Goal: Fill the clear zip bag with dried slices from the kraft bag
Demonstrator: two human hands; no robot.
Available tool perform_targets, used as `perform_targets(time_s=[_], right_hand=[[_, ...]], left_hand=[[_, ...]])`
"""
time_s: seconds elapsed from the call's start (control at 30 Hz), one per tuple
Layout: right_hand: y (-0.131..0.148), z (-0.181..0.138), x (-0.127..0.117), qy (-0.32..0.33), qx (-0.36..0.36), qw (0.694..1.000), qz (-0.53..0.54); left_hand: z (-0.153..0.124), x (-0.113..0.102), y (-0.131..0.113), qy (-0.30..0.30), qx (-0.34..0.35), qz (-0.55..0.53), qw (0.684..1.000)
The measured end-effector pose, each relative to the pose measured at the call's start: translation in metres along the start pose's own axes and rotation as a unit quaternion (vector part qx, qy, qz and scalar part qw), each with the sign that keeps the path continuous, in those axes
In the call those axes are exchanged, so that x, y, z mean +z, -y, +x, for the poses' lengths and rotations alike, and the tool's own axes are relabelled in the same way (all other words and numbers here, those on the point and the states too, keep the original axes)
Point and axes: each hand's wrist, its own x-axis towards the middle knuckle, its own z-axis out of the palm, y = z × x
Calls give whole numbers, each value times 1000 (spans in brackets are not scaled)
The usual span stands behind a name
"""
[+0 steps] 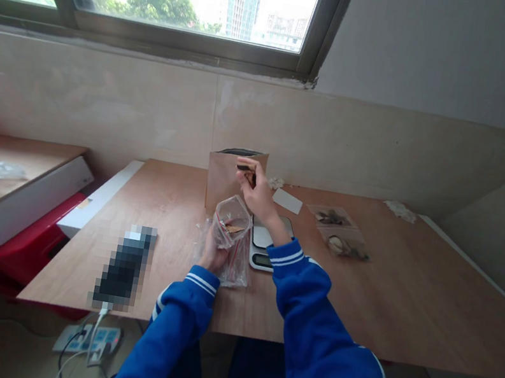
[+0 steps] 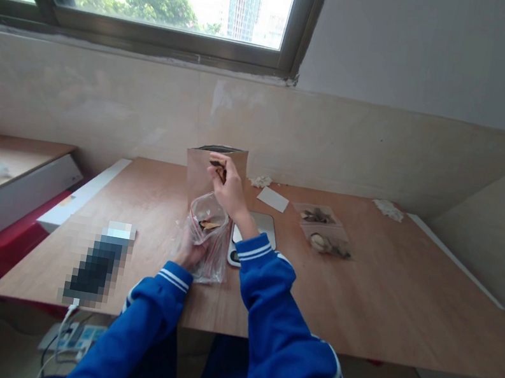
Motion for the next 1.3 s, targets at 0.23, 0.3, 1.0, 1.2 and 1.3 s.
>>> perform_targets(time_s=[0.23,0.3,1.0,1.2,1.3], right_hand=[[-34,97,9,-16,-111,987,-119],[-44,105,13,24,-115,982,-150],[-52,82,1,100,-168,945,-261],[-54,82,5,18,-114,971,-210],[-51,81,5,27,-72,971,-228]], left_hand=[[0,-2,0,4,-3,-15,1000],[-1,-1,-1,9,-3,-9,1000],[-3,1,1,-7,26,-38,999],[-3,1,1,-4,37,-20,999],[1,-2,4,0,35,-29,999]])
